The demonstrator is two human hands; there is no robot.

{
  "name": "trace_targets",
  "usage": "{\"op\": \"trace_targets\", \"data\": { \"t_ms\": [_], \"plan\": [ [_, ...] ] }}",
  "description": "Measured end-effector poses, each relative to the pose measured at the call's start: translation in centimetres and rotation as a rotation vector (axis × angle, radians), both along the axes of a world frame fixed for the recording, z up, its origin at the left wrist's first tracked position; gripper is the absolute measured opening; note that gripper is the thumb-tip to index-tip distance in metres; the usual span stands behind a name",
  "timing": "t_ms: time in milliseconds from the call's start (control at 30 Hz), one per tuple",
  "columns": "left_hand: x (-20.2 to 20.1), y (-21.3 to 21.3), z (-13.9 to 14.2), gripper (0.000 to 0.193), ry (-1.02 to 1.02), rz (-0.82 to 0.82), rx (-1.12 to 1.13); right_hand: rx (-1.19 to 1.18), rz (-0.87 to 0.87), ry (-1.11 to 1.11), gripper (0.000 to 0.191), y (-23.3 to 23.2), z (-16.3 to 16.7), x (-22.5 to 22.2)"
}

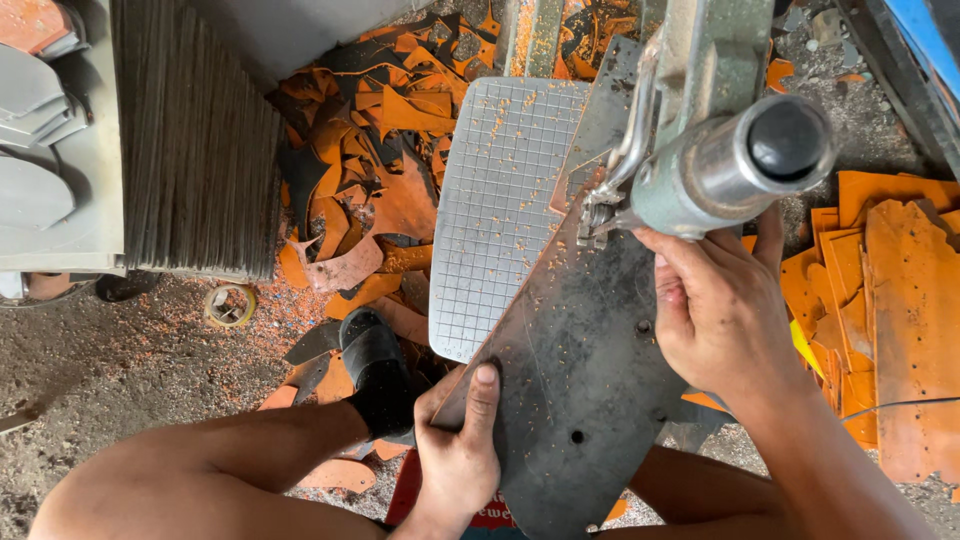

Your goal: The person uses a vertical cutting machine to cut a dark rubber sheet into curved shapes. They guide the material through the blade, reposition it multiple times, and remove cut pieces to continue cutting.

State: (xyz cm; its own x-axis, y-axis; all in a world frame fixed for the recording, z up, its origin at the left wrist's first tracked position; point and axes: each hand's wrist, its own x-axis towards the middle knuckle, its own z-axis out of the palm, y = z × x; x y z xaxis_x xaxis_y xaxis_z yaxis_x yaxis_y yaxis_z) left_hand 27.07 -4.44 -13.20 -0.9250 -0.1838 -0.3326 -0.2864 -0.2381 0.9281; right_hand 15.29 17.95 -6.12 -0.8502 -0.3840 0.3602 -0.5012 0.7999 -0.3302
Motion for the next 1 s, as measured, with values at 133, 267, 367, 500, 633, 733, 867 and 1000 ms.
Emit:
{"op": "trace_targets", "data": {
  "t_ms": [133, 267, 367, 500, 633, 733, 867, 1000],
  "plan": [
    [-0.1, 0.1, -0.1, 0.04, -0.069, 0.022, -0.028, 0.019, -0.031, -0.04, 0.032, 0.2, -0.3, -0.1],
    [0.7, 0.1, -0.2, 0.037, -0.111, 0.035, 0.006, 0.056, -0.041, -0.022, 0.034, 0.1, 0.3, 0.0],
    [3.1, 0.9, 0.5, 0.048, -0.114, 0.083, 0.047, 0.063, -0.048, -0.032, 0.036, -0.1, 0.7, 0.0],
    [7.4, 5.2, 1.8, 0.069, -0.108, 0.165, 0.325, 0.048, -0.073, -0.006, 0.031, 0.0, 0.7, 0.3],
    [7.5, 8.6, 1.0, 0.063, -0.199, 0.392, 0.176, 0.046, -0.086, 0.009, 0.034, 0.3, 0.5, 0.4],
    [7.5, 8.9, 0.9, 0.06, -0.197, 0.365, 0.086, 0.032, -0.084, -0.01, 0.036, 0.3, 0.5, 0.3],
    [6.7, 7.0, 0.5, 0.055, -0.125, 0.249, 0.185, 0.006, -0.071, -0.02, 0.034, 0.4, 0.5, 0.1],
    [5.7, 5.3, 0.6, 0.053, -0.044, 0.214, 0.122, -0.007, -0.112, -0.051, 0.033, 0.1, 0.1, 0.3]
  ]
}}
